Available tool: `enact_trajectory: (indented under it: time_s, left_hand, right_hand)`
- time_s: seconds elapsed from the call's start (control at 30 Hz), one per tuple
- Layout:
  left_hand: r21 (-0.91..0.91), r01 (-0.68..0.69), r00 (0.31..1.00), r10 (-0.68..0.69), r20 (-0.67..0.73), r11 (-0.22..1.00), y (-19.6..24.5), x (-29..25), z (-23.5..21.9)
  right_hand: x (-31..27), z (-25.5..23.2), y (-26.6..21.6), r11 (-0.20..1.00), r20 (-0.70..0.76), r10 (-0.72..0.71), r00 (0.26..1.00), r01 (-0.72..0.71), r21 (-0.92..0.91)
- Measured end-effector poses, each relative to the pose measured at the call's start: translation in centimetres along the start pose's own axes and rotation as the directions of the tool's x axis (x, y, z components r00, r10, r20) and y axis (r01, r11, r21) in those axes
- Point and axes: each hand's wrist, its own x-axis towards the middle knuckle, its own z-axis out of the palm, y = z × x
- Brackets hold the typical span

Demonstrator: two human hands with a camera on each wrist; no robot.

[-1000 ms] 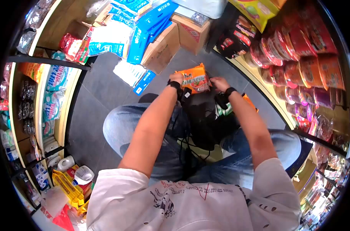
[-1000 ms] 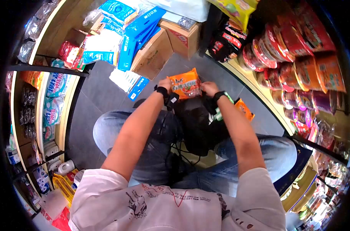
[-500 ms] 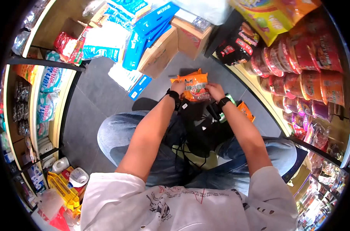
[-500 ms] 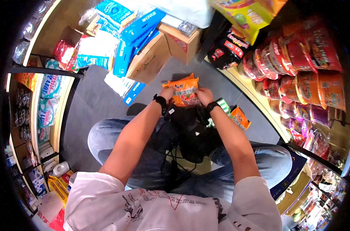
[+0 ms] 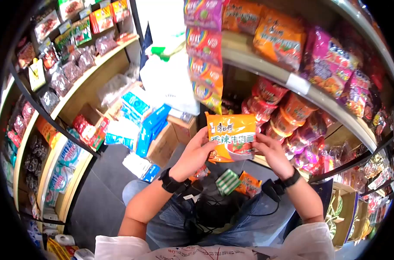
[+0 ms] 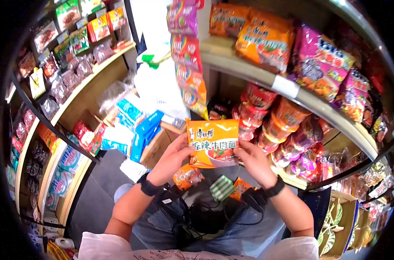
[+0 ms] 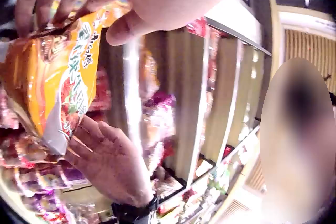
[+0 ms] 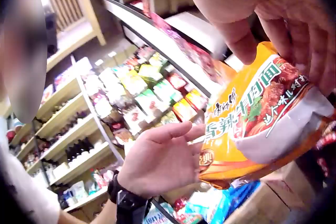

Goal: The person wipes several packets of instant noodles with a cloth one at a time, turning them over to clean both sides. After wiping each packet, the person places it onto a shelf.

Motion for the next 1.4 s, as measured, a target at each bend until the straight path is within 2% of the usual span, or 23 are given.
enact_trajectory:
  time_s: [0.03,0.17,0.2,0.23,0.33,0.37,0.43,0.47,0.5,0.57,0.7,0.73,0.8,0.9,0.93,1.03,1.1,1.17,1.23,1.27,1.3,1.37,1.4]
  left_hand:
    - [0.105,-0.119,0.991,0.112,0.073,0.987,2.0,-0.2,1.2]
    - [0.178,-0.412,0.901,0.370,0.227,0.894,10.8,0.9,6.9]
    - [0.210,-0.599,0.795,0.544,0.269,0.773,12.6,2.4,8.2]
    - [0.287,-0.514,0.857,0.479,0.188,0.808,14.3,3.8,9.3]
    - [0.507,-0.591,0.742,0.669,0.036,0.628,18.1,12.1,11.2]
    - [0.398,-0.642,0.725,0.688,0.034,0.656,18.9,16.2,11.1]
    - [0.444,-0.540,0.809,0.586,0.041,0.714,22.4,19.4,10.9]
    - [0.678,-0.444,0.696,0.702,-0.151,0.586,22.8,21.0,11.3]
    - [0.680,-0.456,0.689,0.711,-0.139,0.575,23.2,21.8,11.7]
    - [0.819,-0.262,0.660,0.714,-0.234,0.511,24.0,23.2,12.1]
    - [0.848,-0.183,0.482,0.797,-0.364,0.498,23.8,27.0,11.7]
    - [0.852,-0.185,0.478,0.802,-0.358,0.490,23.8,27.5,11.4]
    - [0.732,-0.200,0.513,0.707,-0.488,0.651,24.1,28.1,10.7]
    - [0.645,-0.171,0.565,0.610,-0.555,0.745,24.0,29.0,9.9]
    - [0.685,-0.086,0.533,0.614,-0.582,0.723,23.6,29.4,9.7]
    - [0.554,-0.108,0.559,0.511,-0.653,0.825,23.2,30.4,9.1]
    - [0.459,-0.124,0.647,0.423,-0.635,0.880,23.2,31.4,8.6]
    - [0.259,-0.228,0.780,0.335,-0.529,0.939,21.4,40.7,3.8]
    - [0.589,-0.166,0.786,0.467,-0.405,0.791,20.1,42.0,3.5]
    - [0.900,-0.062,0.799,0.562,-0.215,0.431,21.1,38.8,4.6]
    - [0.999,0.028,0.833,0.554,-0.003,-0.036,21.5,37.1,5.2]
    - [0.912,-0.003,0.814,0.531,-0.236,0.410,20.8,38.1,5.1]
    - [0.908,0.035,0.825,0.501,-0.262,0.417,20.7,38.4,4.8]
  right_hand:
    - [-0.9,-1.1,-2.3,0.997,0.061,-0.055,0.997,0.058,-0.042]
    - [-2.6,-2.3,-11.9,0.914,-0.049,-0.394,0.918,0.386,-0.127]
    - [-2.6,-2.6,-14.5,0.905,-0.073,-0.417,0.906,0.406,-0.131]
    - [-2.1,-2.9,-16.8,0.894,-0.096,-0.442,0.892,0.428,-0.136]
    - [3.0,-5.1,-21.3,0.878,-0.148,-0.473,0.869,0.450,-0.161]
    - [4.5,-5.5,-22.6,0.909,-0.148,-0.404,0.903,0.380,-0.170]
    - [9.5,-6.7,-23.7,0.933,-0.061,-0.354,0.933,0.357,0.038]
    - [9.8,-5.8,-25.1,0.951,-0.065,-0.292,0.954,0.297,0.084]
    - [13.3,-7.1,-25.6,0.964,-0.028,-0.195,0.980,0.197,0.178]
    - [14.6,-6.8,-27.6,0.946,-0.023,-0.138,0.990,0.139,0.294]
    - [23.0,-9.1,-28.8,0.940,0.038,-0.112,0.993,0.093,0.328]
    - [22.9,-7.8,-28.7,0.929,0.004,-0.164,0.986,0.153,0.336]
    - [23.9,-6.5,-28.4,0.920,-0.022,-0.234,0.972,0.229,0.319]
    - [26.0,-6.0,-27.6,0.916,-0.012,-0.278,0.961,0.269,0.298]
    - [25.5,-5.3,-27.6,0.907,-0.021,-0.283,0.959,0.275,0.319]
    - [29.8,-7.8,-26.7,0.937,-0.001,-0.216,0.976,0.207,0.280]
    - [32.5,-9.5,-26.3,0.874,0.096,0.059,0.994,-0.098,0.475]
    - [31.1,-8.1,-26.3,0.898,-0.013,0.048,0.999,-0.037,0.439]
    - [34.0,-8.6,-25.5,0.981,-0.050,0.054,0.997,-0.044,0.188]
    - [36.0,-9.2,-25.1,0.994,-0.060,0.056,0.997,-0.050,0.100]
    - [39.1,-11.1,-24.5,0.996,-0.030,0.041,0.999,-0.038,0.087]
    - [40.2,-11.2,-23.9,0.997,0.003,0.037,0.999,-0.037,0.074]
    - [38.4,-10.0,-24.5,1.000,-0.093,-0.022,0.995,0.023,0.009]
